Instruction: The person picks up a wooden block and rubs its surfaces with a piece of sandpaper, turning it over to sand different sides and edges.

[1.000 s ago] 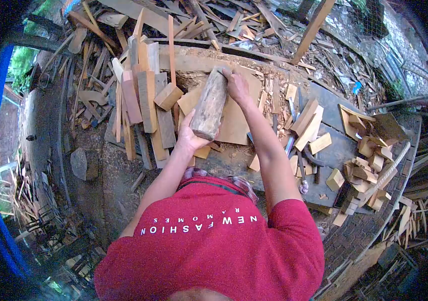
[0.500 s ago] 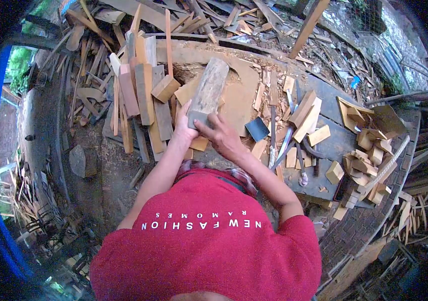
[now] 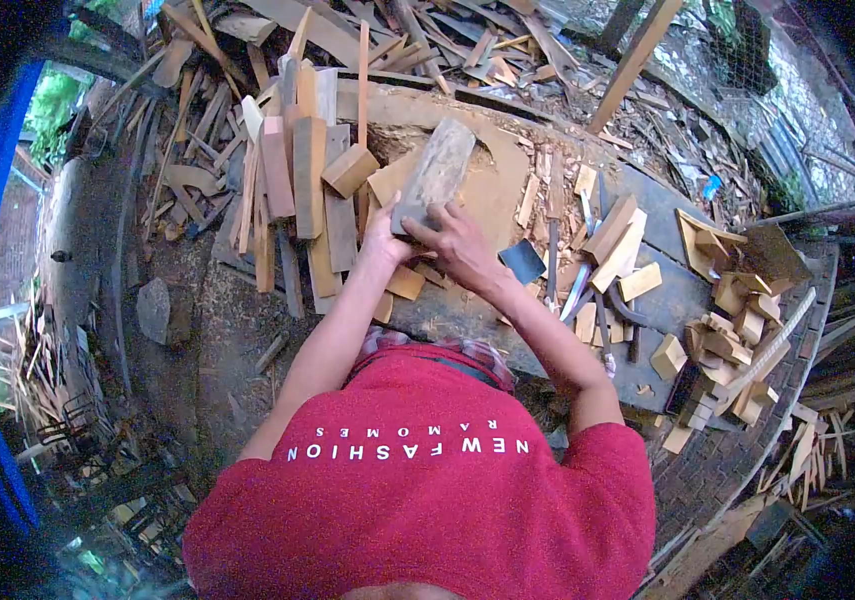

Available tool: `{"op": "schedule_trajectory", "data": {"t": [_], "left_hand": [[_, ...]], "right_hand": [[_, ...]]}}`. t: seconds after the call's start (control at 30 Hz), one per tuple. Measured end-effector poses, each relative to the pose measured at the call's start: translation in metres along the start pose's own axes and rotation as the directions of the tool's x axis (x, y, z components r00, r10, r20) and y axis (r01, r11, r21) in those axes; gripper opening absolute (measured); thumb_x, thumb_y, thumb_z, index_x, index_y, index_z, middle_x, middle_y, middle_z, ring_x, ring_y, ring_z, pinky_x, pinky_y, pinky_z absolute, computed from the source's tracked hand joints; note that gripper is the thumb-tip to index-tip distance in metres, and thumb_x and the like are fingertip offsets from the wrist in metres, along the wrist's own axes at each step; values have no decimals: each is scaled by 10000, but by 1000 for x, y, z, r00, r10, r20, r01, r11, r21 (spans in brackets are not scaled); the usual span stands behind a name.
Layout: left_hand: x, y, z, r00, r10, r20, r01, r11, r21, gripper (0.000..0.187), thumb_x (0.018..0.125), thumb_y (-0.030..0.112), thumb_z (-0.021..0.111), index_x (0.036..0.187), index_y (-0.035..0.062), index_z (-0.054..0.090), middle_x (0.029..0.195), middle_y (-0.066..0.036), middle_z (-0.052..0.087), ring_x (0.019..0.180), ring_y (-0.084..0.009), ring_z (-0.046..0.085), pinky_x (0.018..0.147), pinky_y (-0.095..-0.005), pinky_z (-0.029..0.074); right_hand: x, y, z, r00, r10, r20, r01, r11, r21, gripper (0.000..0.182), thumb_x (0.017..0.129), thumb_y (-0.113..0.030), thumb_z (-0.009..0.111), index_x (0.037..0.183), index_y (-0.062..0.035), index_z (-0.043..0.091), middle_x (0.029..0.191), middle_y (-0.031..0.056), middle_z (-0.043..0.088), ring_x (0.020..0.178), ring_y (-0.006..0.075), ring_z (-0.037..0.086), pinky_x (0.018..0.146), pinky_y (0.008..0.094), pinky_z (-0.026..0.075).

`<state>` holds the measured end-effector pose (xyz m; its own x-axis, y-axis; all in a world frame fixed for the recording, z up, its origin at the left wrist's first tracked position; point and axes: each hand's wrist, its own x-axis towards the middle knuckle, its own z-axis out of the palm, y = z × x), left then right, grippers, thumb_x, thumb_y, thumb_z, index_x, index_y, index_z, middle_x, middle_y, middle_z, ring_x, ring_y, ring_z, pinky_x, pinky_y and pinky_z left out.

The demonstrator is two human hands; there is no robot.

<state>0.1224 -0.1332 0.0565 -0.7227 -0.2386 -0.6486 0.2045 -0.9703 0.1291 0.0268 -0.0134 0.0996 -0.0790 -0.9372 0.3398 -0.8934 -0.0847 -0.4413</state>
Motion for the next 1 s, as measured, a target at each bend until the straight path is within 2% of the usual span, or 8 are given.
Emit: {"op": "schedule_trajectory", "data": {"t": [0.1, 0.17, 0.2, 0.3, 0.43, 0.47, 0.63, 1.0], "left_hand": [[8, 4, -11, 999, -37, 3, 37, 999, 1, 507, 919, 437, 427, 1292, 94, 450, 1235, -137, 530, 1121, -322, 513, 975, -557, 365], [44, 7, -46, 911, -152, 383, 265, 927, -263, 484, 941, 416, 390, 1305, 99, 432, 1247, -137, 518, 1131, -323, 506, 983, -553, 357], [21, 3, -14, 990, -51, 128, 71, 984, -161, 451, 959, 384, 360, 1301, 101, 436, 1255, -135, 513, 1149, -310, 498, 1002, -533, 349], [20, -1, -9, 997, 25, 71, -15, 990, -138, 427, 967, 370, 343, 1279, 104, 463, 1255, -128, 515, 1168, -292, 489, 1016, -515, 341], [19, 7, -16, 967, -140, 214, 180, 967, -181, 503, 946, 445, 376, 1290, 81, 425, 1208, -146, 525, 1103, -301, 522, 971, -512, 402], [12, 1, -6, 998, -35, 44, 40, 992, -121, 524, 928, 475, 398, 1269, 80, 447, 1177, -150, 538, 1072, -296, 534, 964, -506, 410], [5, 2, -7, 994, -69, 80, 73, 996, -43, 503, 935, 465, 381, 1257, 87, 459, 1166, -130, 548, 1044, -281, 552, 929, -494, 441], [7, -3, 2, 998, -28, 51, 35, 988, -147, 517, 907, 408, 479, 1295, 68, 445, 1251, -135, 530, 1139, -305, 514, 981, -489, 383]], "right_hand": [[7, 11, 2, 1000, -25, -1, 25, 1000, 9, 495, 681, -17, 579, 1149, -170, 632, 911, 111, 524, 839, 277, 542, 715, 371, 474], [14, 31, 20, 1000, -15, 24, 15, 1000, -9, 402, 722, -97, 597, 1117, -153, 636, 912, 113, 529, 830, 282, 534, 728, 370, 463], [19, 42, 28, 1000, 15, -3, -15, 999, -31, 388, 729, -90, 581, 1106, -154, 643, 890, 112, 530, 821, 282, 535, 721, 368, 464], [35, 47, 22, 998, 63, -18, -65, 992, -108, 370, 736, -85, 557, 1085, -157, 657, 842, 114, 533, 804, 284, 537, 708, 364, 468], [23, 15, 13, 998, 55, 4, -55, 997, 46, 433, 667, -114, 650, 1096, -167, 643, 876, 104, 528, 834, 285, 533, 727, 369, 468], [16, 3, 9, 999, 42, 23, -42, 999, -1, 459, 660, -105, 653, 1114, -170, 634, 902, 103, 528, 842, 281, 530, 735, 369, 467], [9, -4, -2, 994, 65, 92, -64, 998, -7, 480, 669, -99, 641, 1144, -162, 618, 978, 100, 525, 855, 269, 523, 755, 366, 464], [77, 135, 50, 977, 189, 98, -160, 957, -243, 404, 775, -48, 521, 1155, -160, 604, 951, 148, 561, 923, 321, 556, 759, 403, 480]]}}
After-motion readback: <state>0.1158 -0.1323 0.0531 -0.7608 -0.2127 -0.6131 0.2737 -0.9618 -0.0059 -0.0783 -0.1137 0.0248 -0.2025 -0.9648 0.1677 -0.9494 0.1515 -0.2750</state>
